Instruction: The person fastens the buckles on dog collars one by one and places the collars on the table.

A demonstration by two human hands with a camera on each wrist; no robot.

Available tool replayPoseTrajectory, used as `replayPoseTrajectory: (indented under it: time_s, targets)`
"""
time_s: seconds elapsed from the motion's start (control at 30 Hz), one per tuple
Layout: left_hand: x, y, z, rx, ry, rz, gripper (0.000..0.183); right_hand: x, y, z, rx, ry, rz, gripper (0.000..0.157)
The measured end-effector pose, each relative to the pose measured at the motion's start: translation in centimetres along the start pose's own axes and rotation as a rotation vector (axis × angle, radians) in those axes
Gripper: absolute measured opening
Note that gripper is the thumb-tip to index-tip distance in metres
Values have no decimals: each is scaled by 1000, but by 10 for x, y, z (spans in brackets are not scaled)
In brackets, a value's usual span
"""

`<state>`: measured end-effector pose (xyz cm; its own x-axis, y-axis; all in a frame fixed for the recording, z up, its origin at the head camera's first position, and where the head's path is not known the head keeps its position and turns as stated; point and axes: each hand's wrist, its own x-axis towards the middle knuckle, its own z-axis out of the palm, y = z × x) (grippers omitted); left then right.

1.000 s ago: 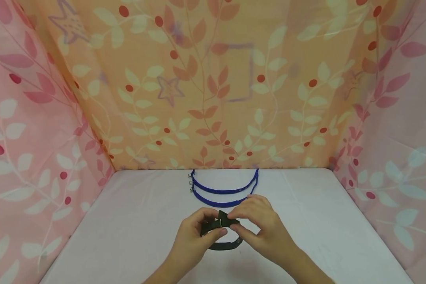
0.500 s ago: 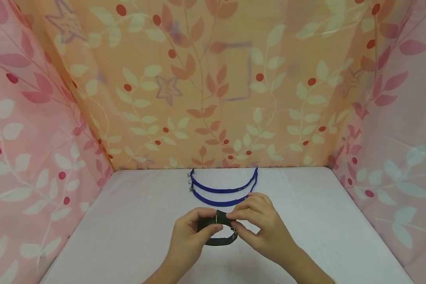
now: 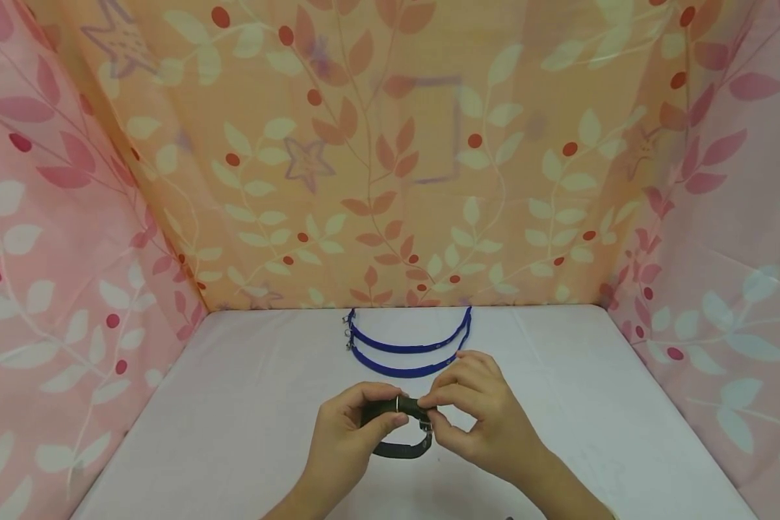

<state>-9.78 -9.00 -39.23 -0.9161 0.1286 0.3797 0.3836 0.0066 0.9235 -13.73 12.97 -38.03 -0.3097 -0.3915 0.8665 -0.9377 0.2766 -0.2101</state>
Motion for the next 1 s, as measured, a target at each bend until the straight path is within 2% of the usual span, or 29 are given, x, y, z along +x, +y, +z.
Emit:
replayPoseTrajectory:
  time_s: [0.2,0.33,0.63,0.83,1.0]
  targets:
    - [-1,1,-1,-5,-28,18,23,0,1,-1,2,-16,-10,25]
    - [0,2,-3,23,-32,4,24,1,1,-3,-12,-26,-29,22]
    - [3,6,-6,62,-91,-121,22,3,-2,-5,-69,-71,-65,20]
    - [4,6,-8,64,-107,-153,25,1,-4,-5,-8,-78,24,18]
    - [3,7,-9,23,-47,-99,27,-1,-2,-7,17,-107,131,29]
